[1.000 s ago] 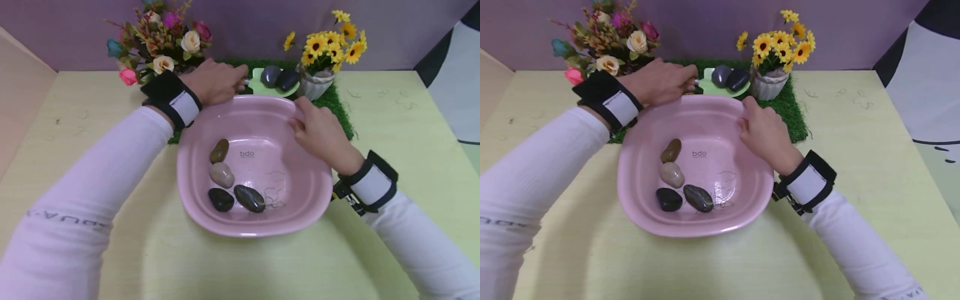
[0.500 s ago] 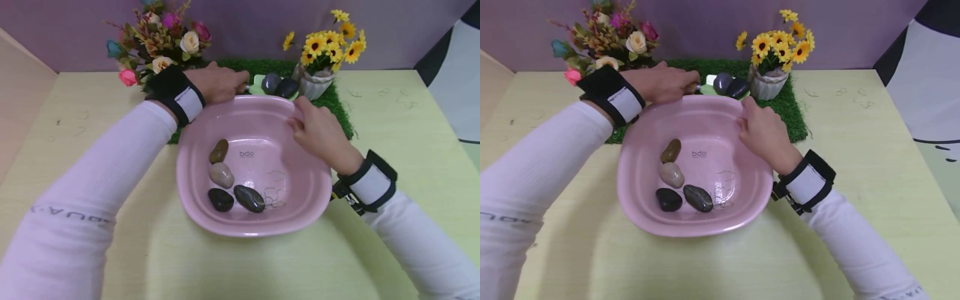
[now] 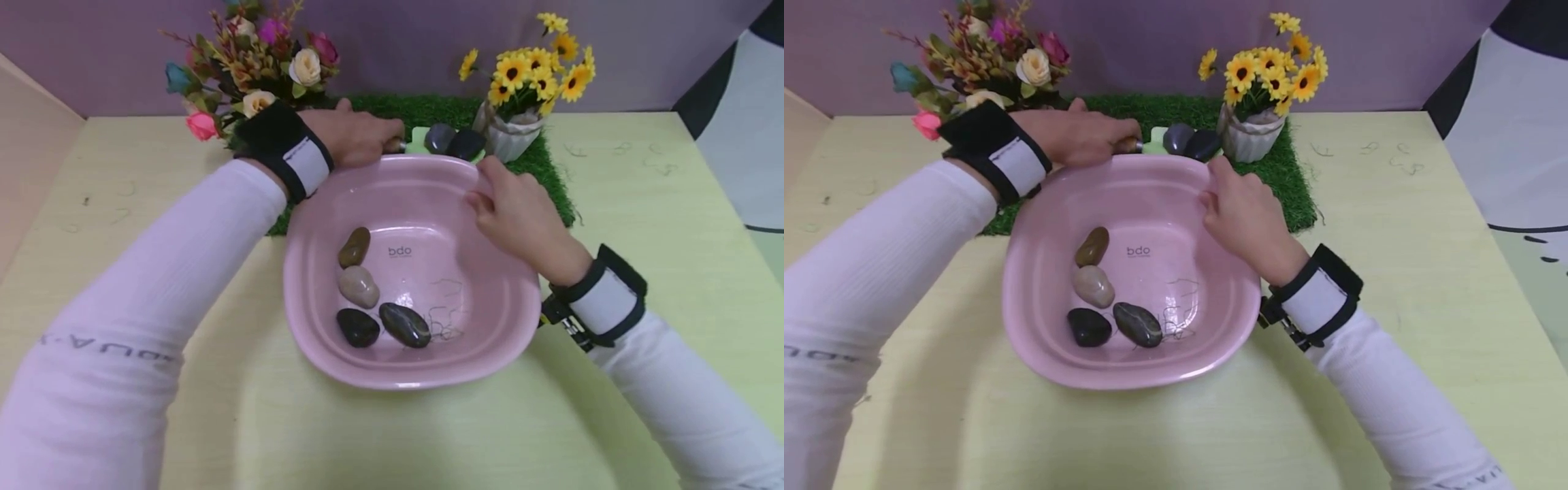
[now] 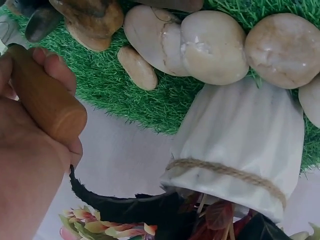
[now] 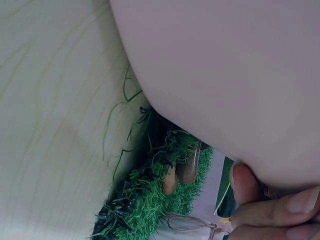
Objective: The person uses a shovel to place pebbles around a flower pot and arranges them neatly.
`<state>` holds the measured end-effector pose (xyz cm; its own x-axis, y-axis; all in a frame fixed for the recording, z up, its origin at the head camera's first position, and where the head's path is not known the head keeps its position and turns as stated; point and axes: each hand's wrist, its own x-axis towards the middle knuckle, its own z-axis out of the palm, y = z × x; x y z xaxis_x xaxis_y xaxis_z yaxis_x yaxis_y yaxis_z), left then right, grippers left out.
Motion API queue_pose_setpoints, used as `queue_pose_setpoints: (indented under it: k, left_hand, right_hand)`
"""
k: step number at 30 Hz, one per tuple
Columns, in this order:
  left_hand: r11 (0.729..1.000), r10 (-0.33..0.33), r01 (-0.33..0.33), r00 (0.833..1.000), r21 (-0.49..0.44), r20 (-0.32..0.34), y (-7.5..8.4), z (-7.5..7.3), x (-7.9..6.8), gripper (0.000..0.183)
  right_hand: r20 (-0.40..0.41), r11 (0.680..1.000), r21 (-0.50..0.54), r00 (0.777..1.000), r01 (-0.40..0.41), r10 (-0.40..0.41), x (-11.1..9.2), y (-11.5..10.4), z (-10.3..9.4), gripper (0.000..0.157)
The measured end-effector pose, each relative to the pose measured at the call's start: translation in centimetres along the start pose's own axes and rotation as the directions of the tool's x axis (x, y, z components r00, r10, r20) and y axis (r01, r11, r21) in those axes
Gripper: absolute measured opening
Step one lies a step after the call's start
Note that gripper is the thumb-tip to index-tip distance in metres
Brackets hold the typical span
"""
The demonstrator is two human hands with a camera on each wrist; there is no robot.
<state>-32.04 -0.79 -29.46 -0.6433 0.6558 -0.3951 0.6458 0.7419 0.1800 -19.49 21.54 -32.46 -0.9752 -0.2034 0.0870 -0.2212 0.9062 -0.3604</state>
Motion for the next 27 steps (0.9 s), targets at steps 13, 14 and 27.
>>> queue_pose_setpoints:
  k: [13, 14, 27]
  left_hand:
    - [0.995, -0.033, 0.024, 0.995, 0.095, 0.098, 0.8, -0.8, 0.4, 0.034]
    - [0.995, -0.035, 0.025, 0.994, 0.098, 0.103, 0.9, -0.9, 0.5, 0.035]
    - [0.990, -0.062, 0.045, 0.990, 0.131, 0.129, 0.8, -1.1, 0.4, 0.040]
  right_hand:
    - [0.003, 1.000, -0.001, 1.000, 0.003, -0.003, 0.0, 0.0, -0.1, 0.028]
    - [0.004, 1.000, -0.001, 1.000, 0.002, -0.002, -0.1, 0.1, -0.1, 0.028]
    - [0.005, 1.000, -0.012, 1.000, 0.011, -0.011, 0.0, 0.0, -0.1, 0.029]
